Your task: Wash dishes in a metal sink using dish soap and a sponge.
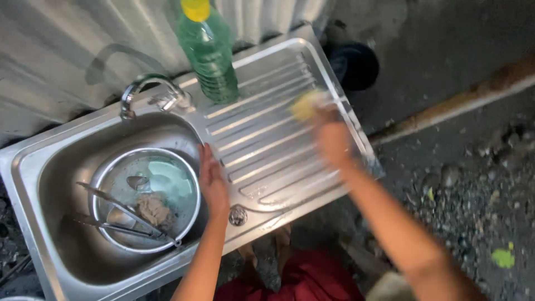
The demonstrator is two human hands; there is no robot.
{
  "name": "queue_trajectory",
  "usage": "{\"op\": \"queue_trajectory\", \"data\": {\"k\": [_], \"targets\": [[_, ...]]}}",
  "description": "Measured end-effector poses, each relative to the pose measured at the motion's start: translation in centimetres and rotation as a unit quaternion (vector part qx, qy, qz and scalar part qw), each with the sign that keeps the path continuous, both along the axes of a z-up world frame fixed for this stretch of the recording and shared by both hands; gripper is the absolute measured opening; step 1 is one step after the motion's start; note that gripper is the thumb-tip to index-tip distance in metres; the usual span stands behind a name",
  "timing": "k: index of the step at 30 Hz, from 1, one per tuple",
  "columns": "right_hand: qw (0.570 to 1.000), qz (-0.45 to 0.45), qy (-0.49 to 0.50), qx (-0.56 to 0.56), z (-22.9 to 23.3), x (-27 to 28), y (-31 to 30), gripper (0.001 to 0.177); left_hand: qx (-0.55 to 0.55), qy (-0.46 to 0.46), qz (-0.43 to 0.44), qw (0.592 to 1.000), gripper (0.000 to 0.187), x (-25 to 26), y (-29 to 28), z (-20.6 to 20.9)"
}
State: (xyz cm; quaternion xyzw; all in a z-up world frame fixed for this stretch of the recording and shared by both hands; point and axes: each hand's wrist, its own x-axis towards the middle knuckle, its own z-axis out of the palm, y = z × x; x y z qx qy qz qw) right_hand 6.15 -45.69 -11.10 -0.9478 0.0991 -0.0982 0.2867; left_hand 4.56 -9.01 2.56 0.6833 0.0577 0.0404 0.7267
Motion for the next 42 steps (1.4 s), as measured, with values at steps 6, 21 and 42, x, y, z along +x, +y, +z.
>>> {"op": "queue_trajectory", "data": {"k": [6, 21, 42], "targets": [[0.988, 0.038, -0.059, -0.139, 17.2, -17.6, 2.5, 0.045, 0.279, -0.005, -0.042, 0.959, 0.055, -5.6, 1.5, 3.1], [0.921, 0.385, 0.057, -0.031, 19.4, -19.7, 25.1, 0.045, 0.254, 0.059, -0.205, 0.943, 0.033, -9.7, 12.1, 2.8], [0.93, 0.361, -0.051, -0.048, 19.5, -19.6, 30.2, 0.069, 0.375, 0.019, -0.208, 0.903, 0.073, -13.1, 19.5, 9.4]]}}
